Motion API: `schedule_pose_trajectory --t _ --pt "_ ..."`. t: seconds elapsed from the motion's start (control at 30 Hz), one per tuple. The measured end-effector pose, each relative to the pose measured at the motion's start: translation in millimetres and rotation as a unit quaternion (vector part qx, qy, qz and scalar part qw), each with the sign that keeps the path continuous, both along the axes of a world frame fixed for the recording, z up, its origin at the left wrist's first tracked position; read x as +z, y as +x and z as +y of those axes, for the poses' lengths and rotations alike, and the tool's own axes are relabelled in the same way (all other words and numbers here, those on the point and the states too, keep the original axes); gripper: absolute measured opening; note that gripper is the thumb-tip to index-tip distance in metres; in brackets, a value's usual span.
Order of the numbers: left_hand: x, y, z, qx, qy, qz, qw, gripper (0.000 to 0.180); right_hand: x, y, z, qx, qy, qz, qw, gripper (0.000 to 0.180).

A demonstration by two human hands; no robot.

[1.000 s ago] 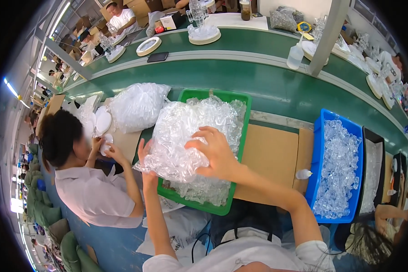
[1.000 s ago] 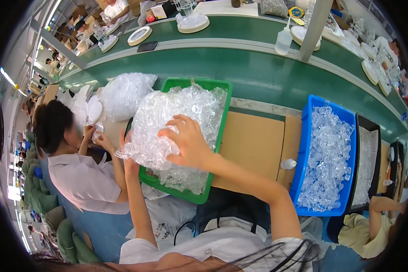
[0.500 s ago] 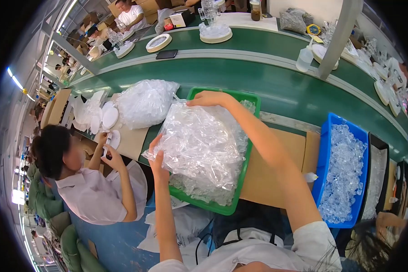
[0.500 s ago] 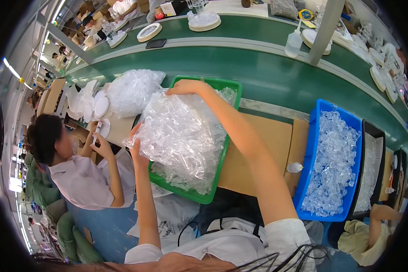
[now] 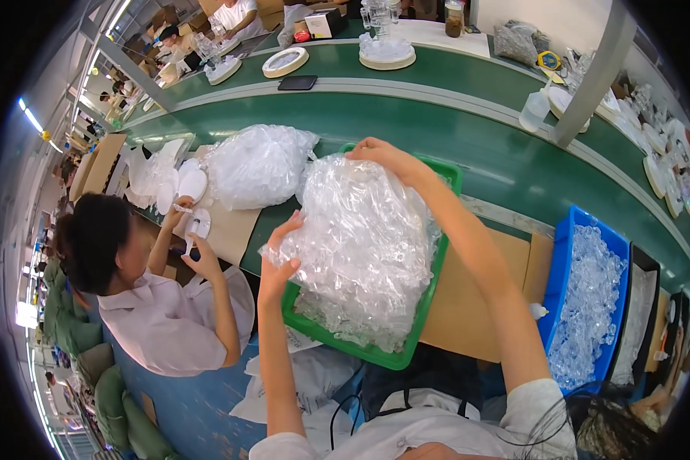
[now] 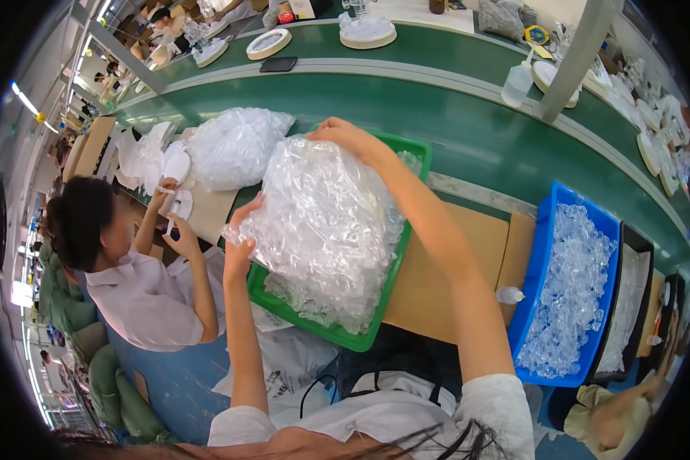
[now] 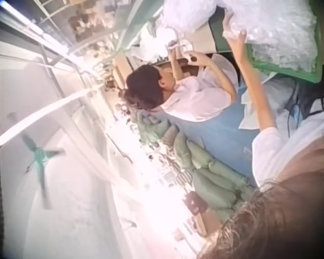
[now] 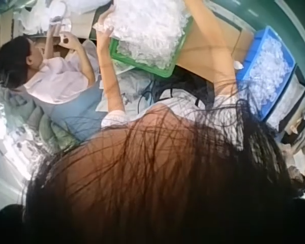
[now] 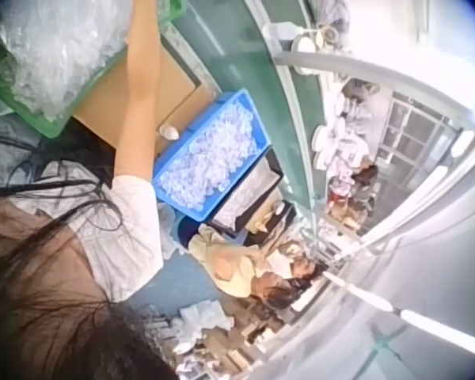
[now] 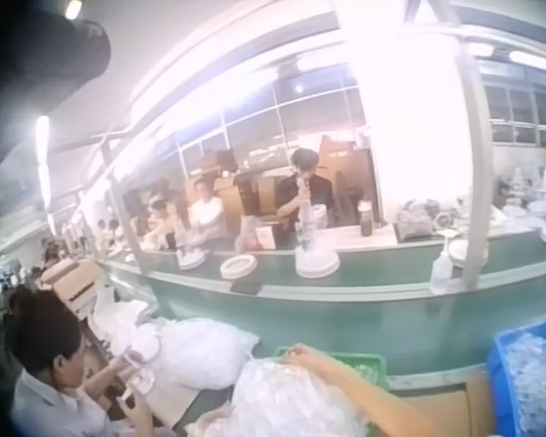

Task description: Gluing decorative cross-shaped ornaments onto circular white plastic bases on an assembly line.

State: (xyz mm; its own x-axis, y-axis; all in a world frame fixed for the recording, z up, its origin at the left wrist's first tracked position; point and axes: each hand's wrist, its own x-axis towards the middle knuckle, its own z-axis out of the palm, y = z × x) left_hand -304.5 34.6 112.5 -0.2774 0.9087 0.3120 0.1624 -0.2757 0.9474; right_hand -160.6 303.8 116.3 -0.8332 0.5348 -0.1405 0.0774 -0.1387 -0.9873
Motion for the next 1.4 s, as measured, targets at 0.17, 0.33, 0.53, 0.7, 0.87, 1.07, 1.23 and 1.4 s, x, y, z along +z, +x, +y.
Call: schedule_pose_trajectory --t 0.17,0.33,0.53,0.7,0.87,1.07,1.23,1.4 --pt "-3 6 -11 0.08 -0.127 -0.073 0.986 0.083 30 -3 -2 0.082 0.045 -0.151 0.984 0.037" --pt "13 14 7 0.023 -0.012 -0.198 0.98 0.069 3 -5 14 0.032 0.102 0.0 0.994 0.027" --pt "24 -5 13 0.024 -0.109 0.008 0.994 0.051 9 3 2 -0.11 0.338 0.01 0.934 0.022" --pt "29 -14 29 -0.061 -0.149 -0.007 0.987 0.042 -1 8 15 -0.159 0.308 -0.134 0.928 0.035" --pt "14 -36 75 -0.037 -0.161 -0.119 0.979 0.046 18 -2 19 0.053 0.137 -0.299 0.943 0.044" --pt "27 -11 101 -0.024 -0.146 0.14 0.979 0.049 -8 5 37 -0.001 0.194 -0.182 0.964 0.055" --pt "40 -24 89 -0.105 -0.161 0.056 0.98 0.048 41 9 -12 -0.039 0.367 -0.154 0.916 0.041" --pt "29 -29 130 -0.103 -0.196 0.014 0.975 0.035 11 23 6 -0.087 0.254 -0.083 0.96 0.036"
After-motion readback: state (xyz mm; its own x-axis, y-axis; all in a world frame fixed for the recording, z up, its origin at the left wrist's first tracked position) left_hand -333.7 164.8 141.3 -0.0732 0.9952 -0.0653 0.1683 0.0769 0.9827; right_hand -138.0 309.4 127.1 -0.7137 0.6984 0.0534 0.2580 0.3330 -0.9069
